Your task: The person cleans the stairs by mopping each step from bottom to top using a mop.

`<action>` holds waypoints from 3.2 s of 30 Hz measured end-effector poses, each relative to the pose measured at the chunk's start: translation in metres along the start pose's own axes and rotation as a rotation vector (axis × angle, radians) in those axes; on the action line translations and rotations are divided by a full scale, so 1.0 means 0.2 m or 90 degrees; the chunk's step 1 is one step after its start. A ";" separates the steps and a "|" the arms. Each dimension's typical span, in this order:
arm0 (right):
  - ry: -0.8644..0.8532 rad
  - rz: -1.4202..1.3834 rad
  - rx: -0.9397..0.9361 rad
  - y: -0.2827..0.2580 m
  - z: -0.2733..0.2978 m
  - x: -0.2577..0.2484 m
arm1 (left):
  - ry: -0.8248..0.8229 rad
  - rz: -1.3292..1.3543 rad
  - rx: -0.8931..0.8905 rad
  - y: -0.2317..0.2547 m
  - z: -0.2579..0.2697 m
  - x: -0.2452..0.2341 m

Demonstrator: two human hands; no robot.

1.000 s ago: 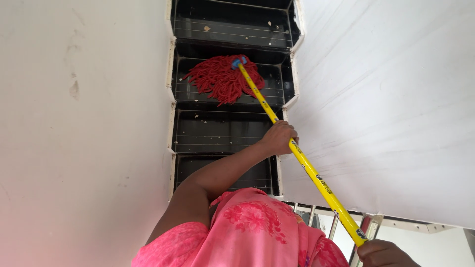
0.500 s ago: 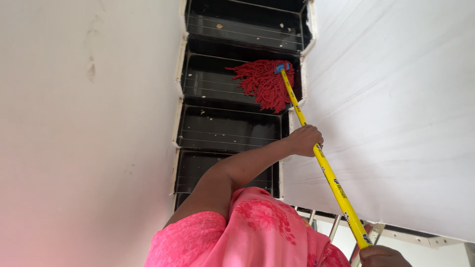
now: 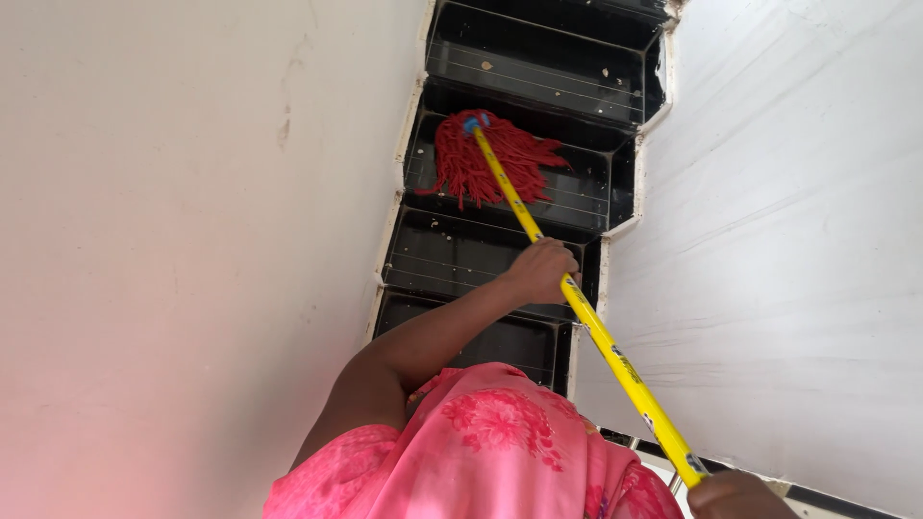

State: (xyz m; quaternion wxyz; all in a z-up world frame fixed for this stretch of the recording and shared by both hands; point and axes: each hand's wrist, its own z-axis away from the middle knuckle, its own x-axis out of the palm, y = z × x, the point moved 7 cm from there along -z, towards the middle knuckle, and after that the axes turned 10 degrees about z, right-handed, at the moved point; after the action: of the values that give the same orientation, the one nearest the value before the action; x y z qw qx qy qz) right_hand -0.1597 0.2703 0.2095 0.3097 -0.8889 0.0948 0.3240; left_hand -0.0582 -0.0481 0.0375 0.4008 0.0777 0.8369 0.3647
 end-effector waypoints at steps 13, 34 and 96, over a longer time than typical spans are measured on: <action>0.055 -0.064 -0.117 -0.07 -0.43 0.23 | -0.067 -0.016 -0.065 -0.15 0.11 -0.12; 0.043 0.277 0.388 -0.23 0.59 -0.08 | -0.163 0.148 0.144 0.39 -0.31 0.68; 0.349 0.202 0.294 -0.13 0.01 0.09 | -0.165 0.120 0.133 0.38 -0.26 0.56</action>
State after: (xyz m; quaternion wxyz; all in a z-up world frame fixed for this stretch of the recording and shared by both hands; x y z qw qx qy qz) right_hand -0.1371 0.2931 0.2093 0.4105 -0.8239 0.3806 0.0884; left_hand -0.1828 0.0257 0.0405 0.4588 0.2435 0.8007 0.2986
